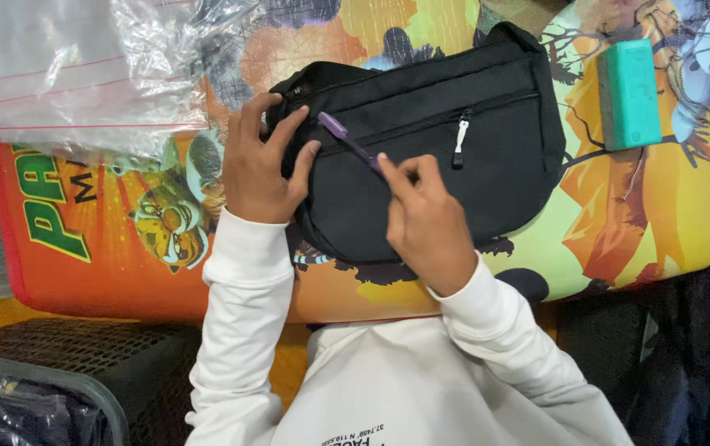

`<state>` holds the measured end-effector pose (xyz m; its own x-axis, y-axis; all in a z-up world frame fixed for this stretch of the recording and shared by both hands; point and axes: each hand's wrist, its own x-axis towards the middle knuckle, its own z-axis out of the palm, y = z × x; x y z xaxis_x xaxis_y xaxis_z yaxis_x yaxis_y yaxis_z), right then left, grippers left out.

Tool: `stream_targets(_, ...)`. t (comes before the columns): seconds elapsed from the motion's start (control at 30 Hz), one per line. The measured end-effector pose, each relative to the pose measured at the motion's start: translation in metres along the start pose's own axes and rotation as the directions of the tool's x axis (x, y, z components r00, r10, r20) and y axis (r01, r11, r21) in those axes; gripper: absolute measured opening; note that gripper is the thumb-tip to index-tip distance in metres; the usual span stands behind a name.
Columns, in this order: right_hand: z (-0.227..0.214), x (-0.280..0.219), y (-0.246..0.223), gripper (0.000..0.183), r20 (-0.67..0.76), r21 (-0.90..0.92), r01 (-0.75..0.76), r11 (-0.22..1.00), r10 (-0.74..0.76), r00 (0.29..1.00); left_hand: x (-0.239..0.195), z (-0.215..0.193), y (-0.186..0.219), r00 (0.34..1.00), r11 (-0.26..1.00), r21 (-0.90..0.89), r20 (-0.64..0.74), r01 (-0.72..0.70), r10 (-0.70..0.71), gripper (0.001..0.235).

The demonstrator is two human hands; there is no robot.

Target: The person uses a purple brush to clean the exterior and strap of a black crossbody bag. They then attach a small metal charm to the bag's zipper pull.

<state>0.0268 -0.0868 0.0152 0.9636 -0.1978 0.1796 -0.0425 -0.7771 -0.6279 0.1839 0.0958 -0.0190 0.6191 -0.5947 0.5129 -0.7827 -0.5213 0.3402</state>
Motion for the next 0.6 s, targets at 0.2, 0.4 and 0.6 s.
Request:
stream_targets(0.2, -0.028, -0.011, 0.049, 0.046, -0.164, -0.17, -0.104, 0.98, 0.076, 0.984, 0.001, 0.001, 0.001, 1.0, 1.0, 0.0, -0.03, -0.008, 0.008, 0.052)
stream_targets(0.4, -0.035, -0.02, 0.048, 0.041, -0.264, -0.15, -0.057, 0.987, 0.016, 0.964, 0.007, 0.021, -0.008, 0.997, 0.956, 0.284, -0.01, -0.07, 0.076, 0.031)
stream_targets(0.6, -0.01, -0.021, 0.03, 0.043, -0.137, -0.048, 0.013, 0.999, -0.02, 0.99, 0.027, 0.018, -0.001, 0.964, 0.909, 0.323, 0.115, -0.263, 0.238, 0.029)
